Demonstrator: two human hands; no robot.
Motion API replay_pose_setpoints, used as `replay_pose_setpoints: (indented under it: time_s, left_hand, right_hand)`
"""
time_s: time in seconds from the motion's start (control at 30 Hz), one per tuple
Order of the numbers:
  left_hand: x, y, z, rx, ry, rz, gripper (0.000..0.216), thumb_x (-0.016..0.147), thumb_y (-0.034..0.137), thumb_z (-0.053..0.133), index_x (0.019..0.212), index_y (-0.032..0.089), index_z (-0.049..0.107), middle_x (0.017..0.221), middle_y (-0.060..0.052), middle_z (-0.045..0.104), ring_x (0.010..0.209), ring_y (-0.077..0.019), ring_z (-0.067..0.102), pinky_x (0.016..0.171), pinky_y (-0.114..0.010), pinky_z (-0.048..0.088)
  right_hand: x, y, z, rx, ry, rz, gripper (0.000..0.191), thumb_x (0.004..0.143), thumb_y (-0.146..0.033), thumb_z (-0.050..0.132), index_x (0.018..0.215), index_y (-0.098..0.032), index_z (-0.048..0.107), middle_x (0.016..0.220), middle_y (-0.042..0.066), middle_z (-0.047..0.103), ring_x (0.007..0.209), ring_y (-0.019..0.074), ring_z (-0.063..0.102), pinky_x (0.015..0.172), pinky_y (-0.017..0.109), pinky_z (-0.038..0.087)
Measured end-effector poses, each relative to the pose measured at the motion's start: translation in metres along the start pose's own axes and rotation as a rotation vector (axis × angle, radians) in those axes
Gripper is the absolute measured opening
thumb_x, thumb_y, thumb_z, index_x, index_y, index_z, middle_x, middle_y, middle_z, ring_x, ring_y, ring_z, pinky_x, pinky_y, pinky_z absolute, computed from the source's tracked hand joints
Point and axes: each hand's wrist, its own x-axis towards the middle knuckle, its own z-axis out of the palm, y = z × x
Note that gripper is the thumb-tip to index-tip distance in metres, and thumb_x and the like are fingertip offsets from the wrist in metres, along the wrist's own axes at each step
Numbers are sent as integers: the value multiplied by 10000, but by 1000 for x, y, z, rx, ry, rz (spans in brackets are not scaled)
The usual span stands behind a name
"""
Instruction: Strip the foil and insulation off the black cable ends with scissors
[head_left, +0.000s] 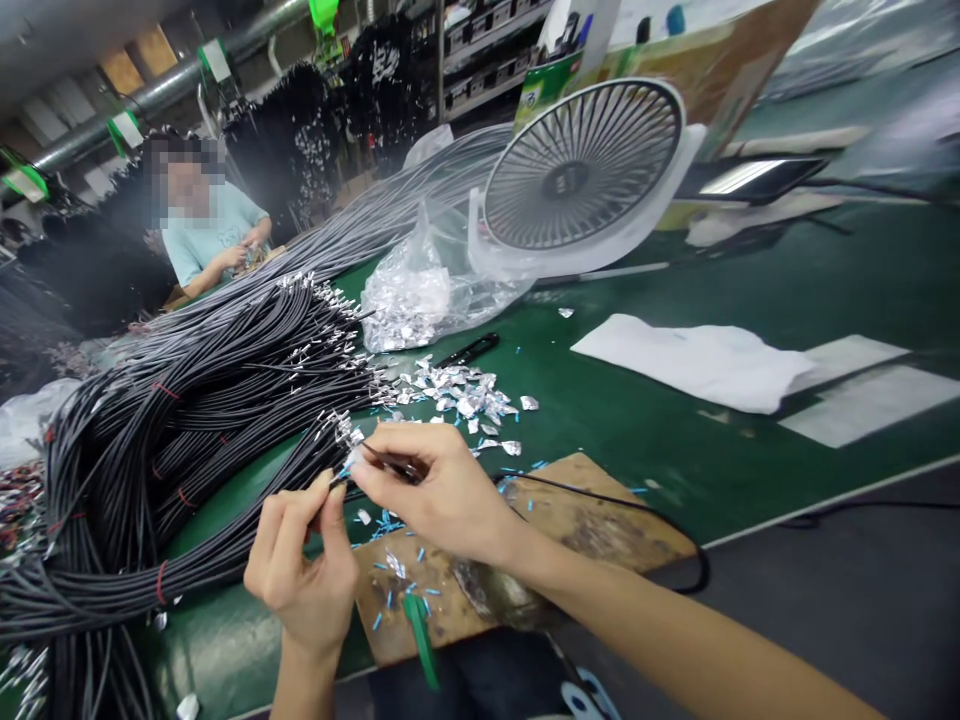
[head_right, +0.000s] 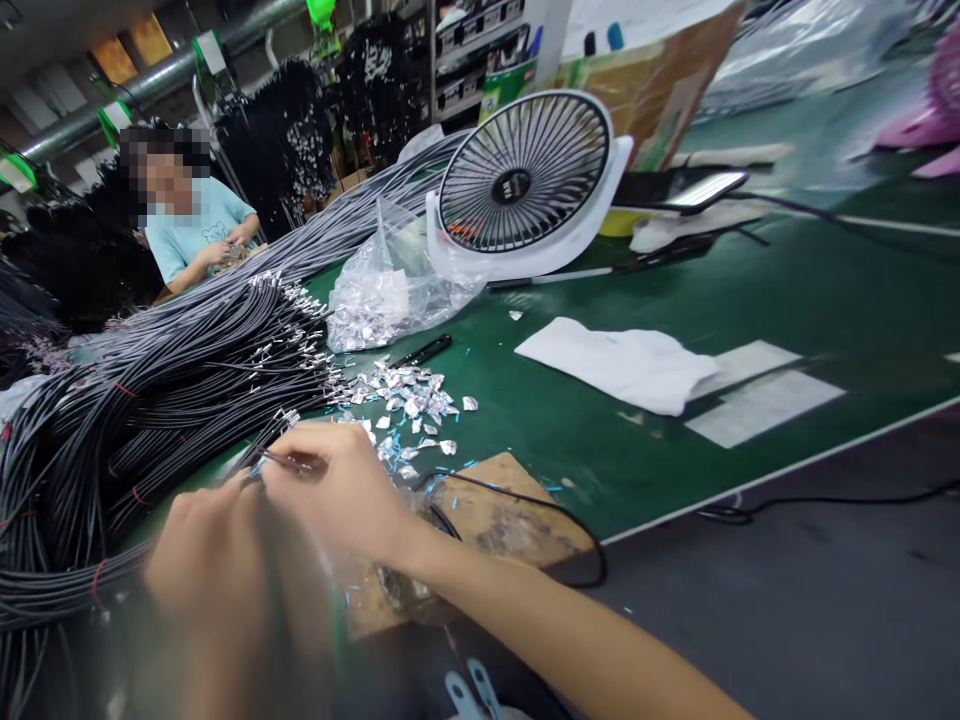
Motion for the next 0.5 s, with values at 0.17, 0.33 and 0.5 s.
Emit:
replay_pose_setpoints:
  time_s: [0.17, 0.33, 0.5]
  left_hand:
    - [-3, 5, 5, -4, -54, 40, 136, 864, 105, 529, 896, 162, 648, 780, -26, 618, 710, -113, 591, 664, -213, 454]
    - [-4, 4, 5, 84, 14, 4, 182, 901, 135, 473, 846, 160, 644, 716, -20, 604, 638, -105, 570, 598, -207, 430]
    - [-8, 1, 0, 43, 44, -52, 160, 876, 163, 509, 877, 178, 669, 637, 5, 555, 485, -81, 468, 458, -211, 346]
  right_hand:
    - [-1, 2, 0, -118, 42, -64, 198, 684, -72, 522, 508, -163, 510, 505, -57, 409, 494, 66, 354, 491, 207, 302]
    - [-5, 6, 0, -104, -24, -132, 174, 698, -74, 549, 545, -151, 581, 502, -54, 456, 478, 61, 377, 473, 198, 314]
    - [-8, 9, 0, -15, -107, -210, 126, 709, -74, 564, 699, -138, 672, 627, 0, 627, 564, 93, 537, 544, 212, 428]
